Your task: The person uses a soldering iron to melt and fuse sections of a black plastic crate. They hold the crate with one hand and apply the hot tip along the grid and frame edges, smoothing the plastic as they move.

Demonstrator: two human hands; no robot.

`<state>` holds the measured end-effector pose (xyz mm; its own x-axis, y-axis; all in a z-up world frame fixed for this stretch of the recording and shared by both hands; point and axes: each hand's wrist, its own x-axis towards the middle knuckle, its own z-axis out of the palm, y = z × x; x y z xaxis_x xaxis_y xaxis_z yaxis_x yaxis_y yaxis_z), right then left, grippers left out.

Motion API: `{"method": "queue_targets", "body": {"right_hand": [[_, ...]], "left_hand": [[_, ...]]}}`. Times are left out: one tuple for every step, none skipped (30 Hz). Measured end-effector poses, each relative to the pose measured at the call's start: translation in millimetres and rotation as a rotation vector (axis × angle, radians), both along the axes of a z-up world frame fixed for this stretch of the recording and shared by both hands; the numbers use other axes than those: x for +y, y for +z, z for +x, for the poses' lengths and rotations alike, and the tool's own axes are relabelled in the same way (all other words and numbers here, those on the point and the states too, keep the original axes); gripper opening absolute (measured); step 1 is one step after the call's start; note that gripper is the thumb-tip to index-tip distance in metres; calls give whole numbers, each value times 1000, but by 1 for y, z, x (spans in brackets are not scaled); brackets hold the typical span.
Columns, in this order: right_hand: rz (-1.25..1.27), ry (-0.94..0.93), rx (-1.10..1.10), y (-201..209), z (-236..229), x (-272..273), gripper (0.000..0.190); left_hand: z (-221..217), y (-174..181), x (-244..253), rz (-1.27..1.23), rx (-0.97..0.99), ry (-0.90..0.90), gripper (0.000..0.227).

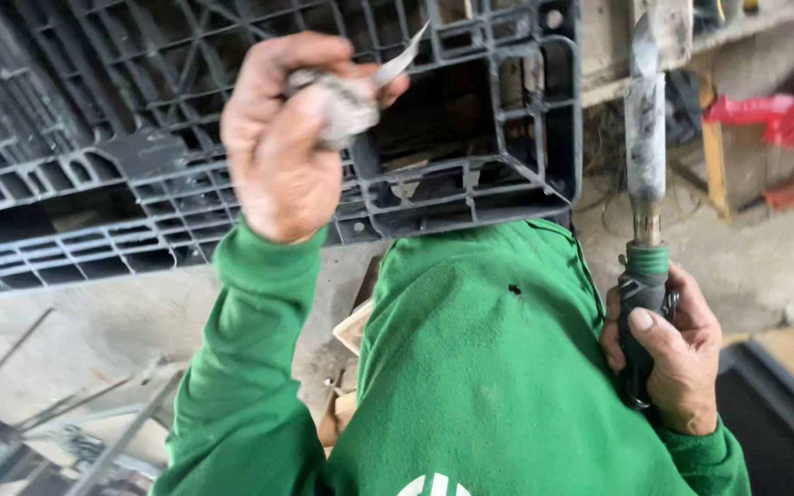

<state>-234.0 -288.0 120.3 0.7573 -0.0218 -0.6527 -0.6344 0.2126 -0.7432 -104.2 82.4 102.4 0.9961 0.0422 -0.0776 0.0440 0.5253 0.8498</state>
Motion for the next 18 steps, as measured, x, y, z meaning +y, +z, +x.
{"method": "queue_targets", "body": {"right_hand": [[11, 32, -7, -1, 4, -1, 65], [16, 71, -10, -3, 8, -3, 65], [21, 110, -14, -4, 13, -5, 65], [25, 158, -5, -2, 18, -9, 66], [57, 185, -24, -1, 24, -12, 66], [91, 213, -36, 0, 30, -15, 66], [127, 240, -47, 2, 38, -18, 67], [122, 290, -61, 4, 45, -20, 67], [118, 340, -76, 7, 53, -22, 67], [101, 379, -92, 11, 59, -25, 68], [95, 413, -100, 12, 66, -27, 66], [88, 444, -102, 13, 72, -29, 65], [81, 474, -103, 15, 77, -31, 64], [112, 487, -114, 16, 80, -30, 64], [142, 501, -124, 16, 83, -28, 65], [172, 512, -127, 18, 82, -26, 66], [241, 539, -131, 18, 81, -25, 63], [309, 568, -129, 18, 79, -24, 62]], "left_hand": [[-9, 7, 13, -35, -1, 70, 20], [-26, 14, 22, -20, 13, 136, 19], [-40, 15, 25, -20, 14, 202, 19], [-60, 16, 28, -17, 27, 275, 19], [-78, 14, 26, -28, 27, 347, 20], [-97, 11, 20, -18, 56, 416, 19], [-120, 10, 11, -2, 95, 505, 18], [-136, 5, 0, 29, 151, 576, 17], [-151, -1, -13, 94, 253, 642, 16], [-162, -10, -27, 145, 359, 695, 15], [-172, -17, -43, 141, 480, 735, 15], [-183, -22, -60, 135, 608, 769, 16], [-192, -26, -76, 209, 652, 752, 15], [-196, -28, -87, 288, 685, 731, 16], [-198, -31, -95, 367, 718, 709, 19], [-200, -31, -100, 550, 658, 651, 18], [-202, -29, -103, 730, 595, 590, 17], [-202, -27, -105, 906, 532, 524, 17]]}}
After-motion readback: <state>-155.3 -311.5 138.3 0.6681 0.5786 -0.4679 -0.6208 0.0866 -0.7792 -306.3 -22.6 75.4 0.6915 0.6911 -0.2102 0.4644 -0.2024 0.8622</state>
